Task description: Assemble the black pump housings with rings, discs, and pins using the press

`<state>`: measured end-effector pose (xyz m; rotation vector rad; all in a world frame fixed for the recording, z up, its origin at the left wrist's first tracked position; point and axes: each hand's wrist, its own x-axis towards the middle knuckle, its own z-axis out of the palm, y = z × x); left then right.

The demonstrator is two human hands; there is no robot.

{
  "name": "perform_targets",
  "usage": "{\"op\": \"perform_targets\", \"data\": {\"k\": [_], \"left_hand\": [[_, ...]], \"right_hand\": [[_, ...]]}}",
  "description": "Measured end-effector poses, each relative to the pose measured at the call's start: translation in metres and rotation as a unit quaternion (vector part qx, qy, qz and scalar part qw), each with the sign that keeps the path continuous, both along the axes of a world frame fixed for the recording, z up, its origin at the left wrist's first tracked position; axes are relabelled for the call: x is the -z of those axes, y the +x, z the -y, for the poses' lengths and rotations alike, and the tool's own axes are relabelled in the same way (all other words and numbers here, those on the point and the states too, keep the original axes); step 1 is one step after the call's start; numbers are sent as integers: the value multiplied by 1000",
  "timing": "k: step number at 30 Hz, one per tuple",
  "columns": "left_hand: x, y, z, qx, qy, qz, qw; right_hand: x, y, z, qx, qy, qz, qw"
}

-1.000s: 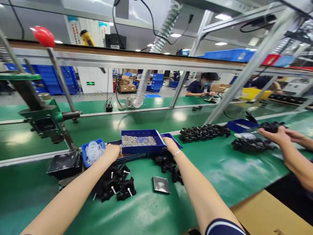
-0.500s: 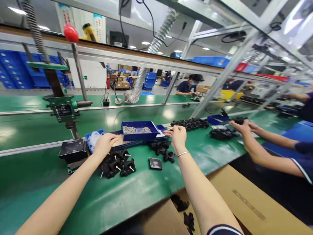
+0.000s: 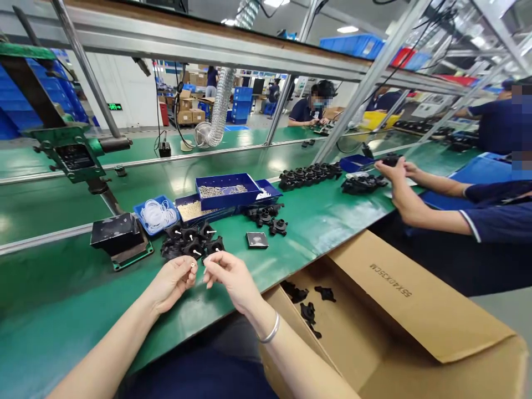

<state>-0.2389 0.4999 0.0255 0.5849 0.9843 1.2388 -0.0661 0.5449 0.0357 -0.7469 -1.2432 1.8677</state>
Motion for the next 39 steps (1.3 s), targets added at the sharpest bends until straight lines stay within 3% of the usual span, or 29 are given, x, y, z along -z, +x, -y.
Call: {"op": "perform_targets", "data": {"k": [7,13,18,24,32,36,39], "left_hand": [[-1,-5,5,-23,-9,64,998],[6,-1,4,-40,-36,80,995],[7,3,5,-36,-44,102,993],[7,6,5,-31,-47,129,990],[10,8,5,-48,-80,143,985],[9,8,2,-44,-87,135,986],[8,7,3,-29,-73,67,995]], "right_hand": [[4,-5,-7,29,8,-15,999],[17,-10,-2,56,78,8,995],[17,-19,1,89,137,8,986],[16,-17,1,111,223,40,968],[19,-17,1,156,354,94,917],[22,-15,-1,133,406,99,899],[22,-12,0,114,403,116,901]]}}
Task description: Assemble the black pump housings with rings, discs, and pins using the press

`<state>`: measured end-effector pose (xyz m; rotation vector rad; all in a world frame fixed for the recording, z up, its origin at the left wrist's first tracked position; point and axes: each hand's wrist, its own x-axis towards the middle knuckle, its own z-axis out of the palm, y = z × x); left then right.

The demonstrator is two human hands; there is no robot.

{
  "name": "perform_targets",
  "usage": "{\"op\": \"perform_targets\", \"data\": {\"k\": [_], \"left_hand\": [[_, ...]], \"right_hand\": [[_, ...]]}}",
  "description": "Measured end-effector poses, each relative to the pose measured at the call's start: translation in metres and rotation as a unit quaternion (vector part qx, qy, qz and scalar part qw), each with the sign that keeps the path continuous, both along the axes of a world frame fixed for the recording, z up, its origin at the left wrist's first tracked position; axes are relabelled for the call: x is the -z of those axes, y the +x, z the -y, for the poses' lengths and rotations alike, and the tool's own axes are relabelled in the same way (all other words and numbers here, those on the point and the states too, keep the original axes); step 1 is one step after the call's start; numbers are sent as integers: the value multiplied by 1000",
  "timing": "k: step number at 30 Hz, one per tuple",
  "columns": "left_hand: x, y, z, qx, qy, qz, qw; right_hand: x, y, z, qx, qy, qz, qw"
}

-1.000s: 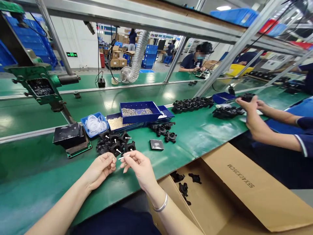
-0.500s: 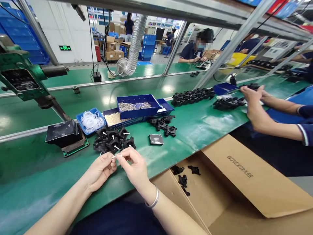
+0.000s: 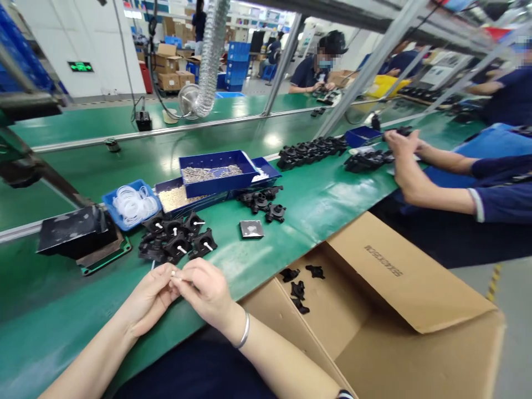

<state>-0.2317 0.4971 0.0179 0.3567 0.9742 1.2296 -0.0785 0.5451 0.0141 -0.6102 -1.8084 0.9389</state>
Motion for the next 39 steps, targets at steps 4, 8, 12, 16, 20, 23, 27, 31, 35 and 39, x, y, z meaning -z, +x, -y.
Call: {"op": "perform_targets", "data": {"k": [4,8,12,16,20,23,27,31,35,39], "left_hand": [[1,-7,4,-39,77,-328,941],[13,-13,5,-35,191,-549,813],[24,-7,1,25,256,-538,803],[29,-1,-5,86,298,-567,764],[35,-1,-7,123,322,-613,710],[37,1,-3,121,342,-662,656],[23,23,-3,111,344,-716,597],[2,63,-21,107,349,-732,575],[-10,77,-39,67,372,-747,547],[-5,60,-41,83,355,-754,546]], "right_hand": [[1,2,4,-68,-240,-10,968],[3,17,-11,-231,-438,-82,865],[-11,74,-76,-28,-326,-156,932],[-18,138,-164,149,-307,-152,928],[-9,169,-202,124,-343,-98,926],[-8,177,-186,125,-344,-83,927],[-25,170,-128,116,-318,-94,936],[-39,126,-58,-38,-341,-117,932],[-37,82,-22,-85,-356,-178,913],[-31,69,-16,-101,-338,-186,917]]}}
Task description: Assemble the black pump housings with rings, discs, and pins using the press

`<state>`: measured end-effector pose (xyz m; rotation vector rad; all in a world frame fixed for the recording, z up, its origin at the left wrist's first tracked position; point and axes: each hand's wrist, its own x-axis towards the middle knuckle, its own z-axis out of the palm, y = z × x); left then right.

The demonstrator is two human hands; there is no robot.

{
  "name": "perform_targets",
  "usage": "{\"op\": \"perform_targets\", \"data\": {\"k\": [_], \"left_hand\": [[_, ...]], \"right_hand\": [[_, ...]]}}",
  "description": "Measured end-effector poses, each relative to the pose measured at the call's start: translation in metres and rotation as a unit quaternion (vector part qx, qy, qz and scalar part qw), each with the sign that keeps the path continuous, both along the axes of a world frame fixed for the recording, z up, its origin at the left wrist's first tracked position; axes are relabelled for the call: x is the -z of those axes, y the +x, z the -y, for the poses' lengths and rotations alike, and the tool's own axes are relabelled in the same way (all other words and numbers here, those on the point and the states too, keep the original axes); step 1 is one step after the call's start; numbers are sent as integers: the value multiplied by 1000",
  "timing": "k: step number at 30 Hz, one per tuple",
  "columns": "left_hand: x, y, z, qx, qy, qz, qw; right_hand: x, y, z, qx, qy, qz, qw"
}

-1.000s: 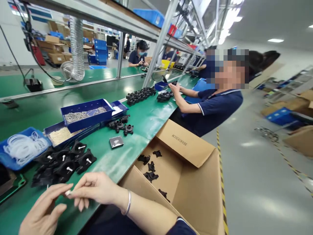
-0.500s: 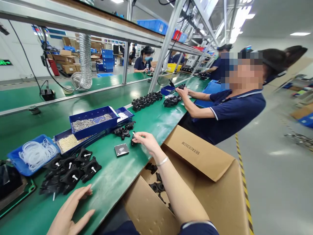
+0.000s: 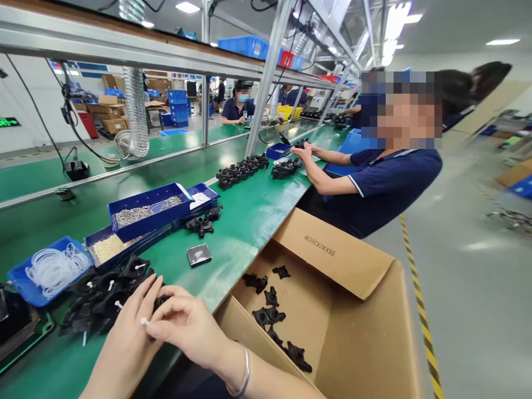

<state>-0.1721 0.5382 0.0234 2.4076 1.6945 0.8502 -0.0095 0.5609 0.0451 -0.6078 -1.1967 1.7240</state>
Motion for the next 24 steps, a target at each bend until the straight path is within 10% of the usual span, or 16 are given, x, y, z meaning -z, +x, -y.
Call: {"op": "perform_targets", "data": {"k": [7,9,12,15,24], "left_hand": [[-9,-28,12,-80,-174,247,950],[-27,-27,18,-130,-259,451,844],[-47,-19,25,-143,-324,715,603],[-49,-13,27,-145,-342,794,482],[-37,-16,34,-117,-326,843,412]], "right_hand": [[-6,3,-2,-20,-24,-75,997],[-8,8,-4,-3,-44,-99,994],[-3,11,-4,-8,-96,-76,992],[7,4,3,-40,-113,-19,993],[17,-19,14,-45,-63,114,990]]}}
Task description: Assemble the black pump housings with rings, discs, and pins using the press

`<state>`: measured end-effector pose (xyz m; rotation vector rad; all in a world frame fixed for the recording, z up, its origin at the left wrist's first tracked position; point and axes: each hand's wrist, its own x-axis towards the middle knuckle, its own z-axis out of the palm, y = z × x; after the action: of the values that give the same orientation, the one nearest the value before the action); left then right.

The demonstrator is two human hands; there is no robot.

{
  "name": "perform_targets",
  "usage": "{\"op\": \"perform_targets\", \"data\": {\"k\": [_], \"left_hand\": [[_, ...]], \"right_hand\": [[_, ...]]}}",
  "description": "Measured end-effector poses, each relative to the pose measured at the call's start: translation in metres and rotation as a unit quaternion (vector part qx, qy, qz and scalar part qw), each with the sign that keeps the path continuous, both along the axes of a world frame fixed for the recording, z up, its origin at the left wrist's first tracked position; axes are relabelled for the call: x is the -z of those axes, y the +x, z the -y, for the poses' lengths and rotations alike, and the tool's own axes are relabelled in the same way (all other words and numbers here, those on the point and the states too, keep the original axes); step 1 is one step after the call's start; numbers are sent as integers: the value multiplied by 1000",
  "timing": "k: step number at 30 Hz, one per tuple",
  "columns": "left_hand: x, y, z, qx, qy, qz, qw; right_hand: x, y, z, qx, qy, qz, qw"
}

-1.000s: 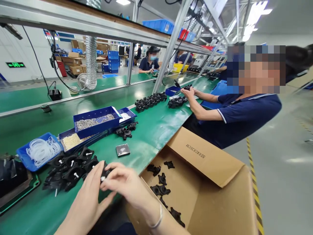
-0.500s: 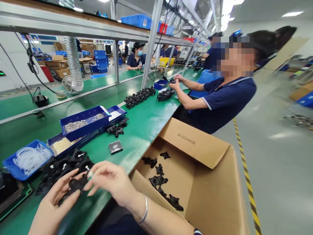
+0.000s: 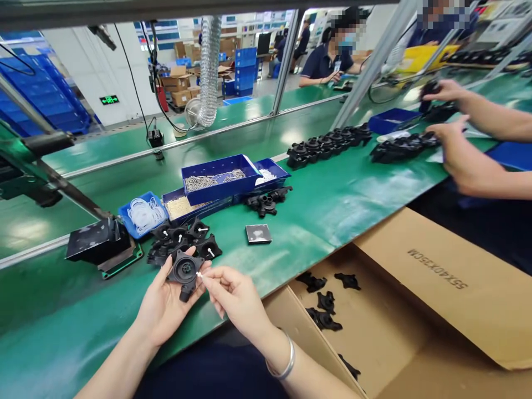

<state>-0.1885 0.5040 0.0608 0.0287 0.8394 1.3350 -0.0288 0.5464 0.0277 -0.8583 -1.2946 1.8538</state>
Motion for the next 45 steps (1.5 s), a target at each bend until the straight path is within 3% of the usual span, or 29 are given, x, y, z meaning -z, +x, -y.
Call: {"op": "perform_targets", "data": {"k": [7,16,20,25,28,30,35,40,45], "left_hand": [[3,3,4,-11,11,-59,998],[7,6,9,-9,89,-251,964],[6,5,10,0,91,-338,937],[3,7,11,0,104,-434,895],[-1,9,11,15,98,-469,878],[-3,11,9,11,95,-485,869],[-2,15,6,6,93,-502,860],[7,19,3,24,102,-436,894],[19,30,0,39,101,-347,931]], "right_hand": [[-2,-8,1,-12,107,75,991],[-7,-8,-2,33,317,148,936],[-9,-6,-5,37,439,191,877],[-11,-4,-6,26,581,271,767],[-11,-6,-7,29,641,308,703],[-12,-7,-8,38,659,318,680],[-9,-10,-11,64,663,303,682],[1,-6,-16,69,666,287,685],[2,11,-22,17,646,299,703]]}}
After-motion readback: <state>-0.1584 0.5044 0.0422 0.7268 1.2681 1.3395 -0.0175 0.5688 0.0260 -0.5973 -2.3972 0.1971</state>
